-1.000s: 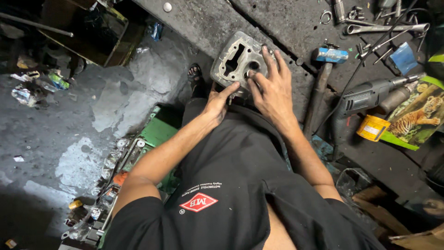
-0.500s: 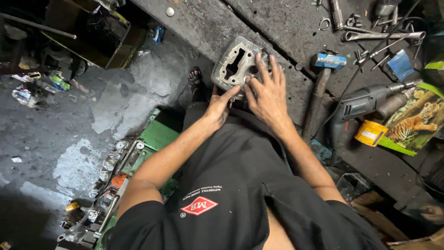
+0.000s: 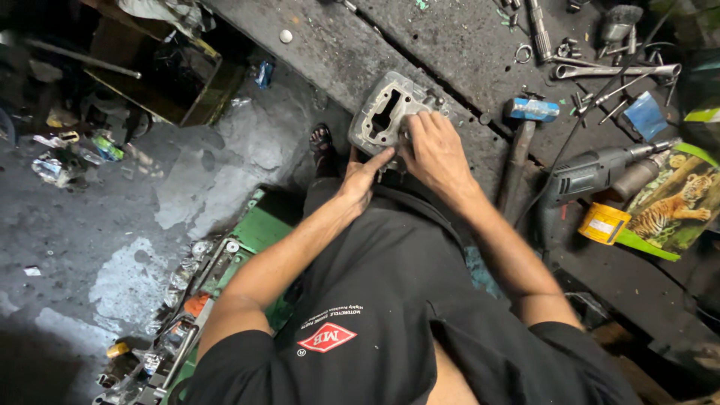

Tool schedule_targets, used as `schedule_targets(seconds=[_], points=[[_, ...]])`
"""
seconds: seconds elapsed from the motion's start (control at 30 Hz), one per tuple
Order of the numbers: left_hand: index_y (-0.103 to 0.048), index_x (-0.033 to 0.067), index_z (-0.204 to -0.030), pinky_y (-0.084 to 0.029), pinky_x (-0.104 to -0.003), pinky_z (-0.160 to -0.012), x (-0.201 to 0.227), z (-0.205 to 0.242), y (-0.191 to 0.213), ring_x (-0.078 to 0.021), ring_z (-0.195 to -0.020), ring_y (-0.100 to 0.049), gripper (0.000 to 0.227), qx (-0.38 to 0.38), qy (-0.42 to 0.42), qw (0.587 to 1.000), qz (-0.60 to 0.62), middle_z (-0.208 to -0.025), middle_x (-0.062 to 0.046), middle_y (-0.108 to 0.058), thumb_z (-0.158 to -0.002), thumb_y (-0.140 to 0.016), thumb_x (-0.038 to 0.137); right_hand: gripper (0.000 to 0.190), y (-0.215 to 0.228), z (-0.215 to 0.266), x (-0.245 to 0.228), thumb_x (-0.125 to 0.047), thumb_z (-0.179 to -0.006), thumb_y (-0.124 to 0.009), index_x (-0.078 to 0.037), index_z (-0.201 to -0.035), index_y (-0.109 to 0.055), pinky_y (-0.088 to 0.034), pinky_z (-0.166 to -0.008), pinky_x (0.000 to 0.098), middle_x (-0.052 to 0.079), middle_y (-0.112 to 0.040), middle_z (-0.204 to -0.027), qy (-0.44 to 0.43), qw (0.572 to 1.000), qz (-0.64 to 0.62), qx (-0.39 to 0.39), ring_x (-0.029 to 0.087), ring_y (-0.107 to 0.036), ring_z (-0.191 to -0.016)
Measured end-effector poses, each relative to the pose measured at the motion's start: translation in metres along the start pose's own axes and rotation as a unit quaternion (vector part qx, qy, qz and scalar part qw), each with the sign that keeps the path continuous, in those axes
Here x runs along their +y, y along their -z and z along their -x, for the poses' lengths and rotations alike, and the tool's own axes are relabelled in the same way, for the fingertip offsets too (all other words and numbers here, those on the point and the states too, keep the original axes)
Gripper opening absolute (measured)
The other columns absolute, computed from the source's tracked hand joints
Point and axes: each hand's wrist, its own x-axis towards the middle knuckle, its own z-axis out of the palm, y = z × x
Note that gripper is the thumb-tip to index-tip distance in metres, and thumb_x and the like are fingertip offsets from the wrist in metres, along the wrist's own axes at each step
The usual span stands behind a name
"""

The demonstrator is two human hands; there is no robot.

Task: The person inserts a cylindrical metal component into a machined metal housing on a cluttered workbench. They rotate and adjust the component by hand to fit it into place, then flip the housing over to inspect the other side.

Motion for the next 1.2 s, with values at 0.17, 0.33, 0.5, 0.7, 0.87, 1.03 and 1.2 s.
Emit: schedule_targets(seconds=[0.17,0.33,0.5,0.7,0.87,1.03,1.2], points=[[-0.033,0.0083,-0.156,-0.047,-0.036,-0.110,-0.001,-0.008,0.003,-0.0226,-0.131,-0.058,0.090,-0.056,-0.044,0.997,0.008,-0.143,-0.013,-0.059,-0.082,-0.085,0.011,0.030,0.042,-0.010,0.040,-0.016,-0.095,-0.067,-0.002,-0.121,-0.061,-0.048,-0.077,0.0433,0.014,-0.061,-0.099,0.043,0.993,-0.055,-0.096,0.032,-0.058,-0.090],[-0.034,0.0115,-0.152,-0.050,-0.037,-0.103,0.007,-0.008,0.006,-0.0211,-0.126,-0.060,0.090,-0.038,0.018,0.999,-0.014,-0.139,-0.011,-0.060,-0.078,-0.085,0.014,0.026,0.074,0.014,0.025,-0.015,-0.102,-0.061,-0.004,-0.125,-0.054,-0.047,-0.074,0.0376,0.010,-0.058,-0.100,0.002,0.992,-0.127,-0.019,0.025,-0.055,-0.087],[-0.060,-0.0104,-0.134,-0.050,-0.037,-0.097,0.002,-0.009,0.013,-0.0253,-0.115,-0.066,0.063,-0.060,0.066,0.996,-0.026,-0.123,-0.017,-0.072,-0.084,-0.086,0.018,0.022,0.115,0.025,0.034,-0.014,-0.108,-0.055,-0.007,-0.128,-0.048,-0.046,-0.072,0.0319,0.005,-0.056,-0.100,-0.108,0.955,-0.237,0.139,0.018,-0.052,-0.085],[-0.063,-0.0087,-0.130,-0.047,-0.032,-0.104,0.000,-0.013,0.015,-0.0193,-0.118,-0.065,0.058,-0.067,0.039,0.996,-0.035,-0.124,-0.013,-0.073,-0.083,-0.085,0.018,0.018,0.003,0.020,0.058,-0.009,-0.114,-0.051,-0.009,-0.130,-0.044,-0.047,-0.074,0.0265,0.002,-0.054,-0.103,-0.256,0.795,-0.528,0.153,0.010,-0.051,-0.085],[-0.047,-0.0022,-0.145,-0.048,-0.034,-0.105,0.012,-0.001,0.008,-0.0211,-0.121,-0.064,0.077,-0.059,0.037,0.997,-0.042,-0.131,-0.015,-0.067,-0.081,-0.085,0.015,0.022,-0.030,0.042,0.060,0.006,-0.108,-0.064,-0.001,-0.124,-0.052,-0.052,-0.094,0.0282,0.005,-0.061,-0.111,-0.226,0.838,-0.456,0.199,0.011,-0.060,-0.104],[-0.028,0.0093,-0.156,-0.048,-0.038,-0.105,0.023,0.012,0.010,-0.0242,-0.125,-0.061,0.096,-0.033,0.034,0.997,-0.055,-0.139,-0.016,-0.060,-0.078,-0.084,0.012,0.025,-0.038,0.045,0.051,0.003,-0.098,-0.079,0.000,-0.099,-0.054,-0.057,-0.083,0.0261,0.004,-0.073,-0.102,-0.281,0.828,-0.433,0.217,0.009,-0.068,-0.095],[-0.027,0.0068,-0.159,-0.048,-0.039,-0.109,0.019,0.011,0.014,-0.0257,-0.132,-0.058,0.098,-0.046,0.003,0.998,-0.037,-0.146,-0.016,-0.056,-0.081,-0.085,0.009,0.025,-0.057,0.048,0.034,0.003,-0.088,-0.088,0.004,-0.092,-0.064,-0.054,-0.076,0.0294,0.008,-0.067,-0.094,-0.211,0.897,-0.301,0.245,0.014,-0.064,-0.086]])
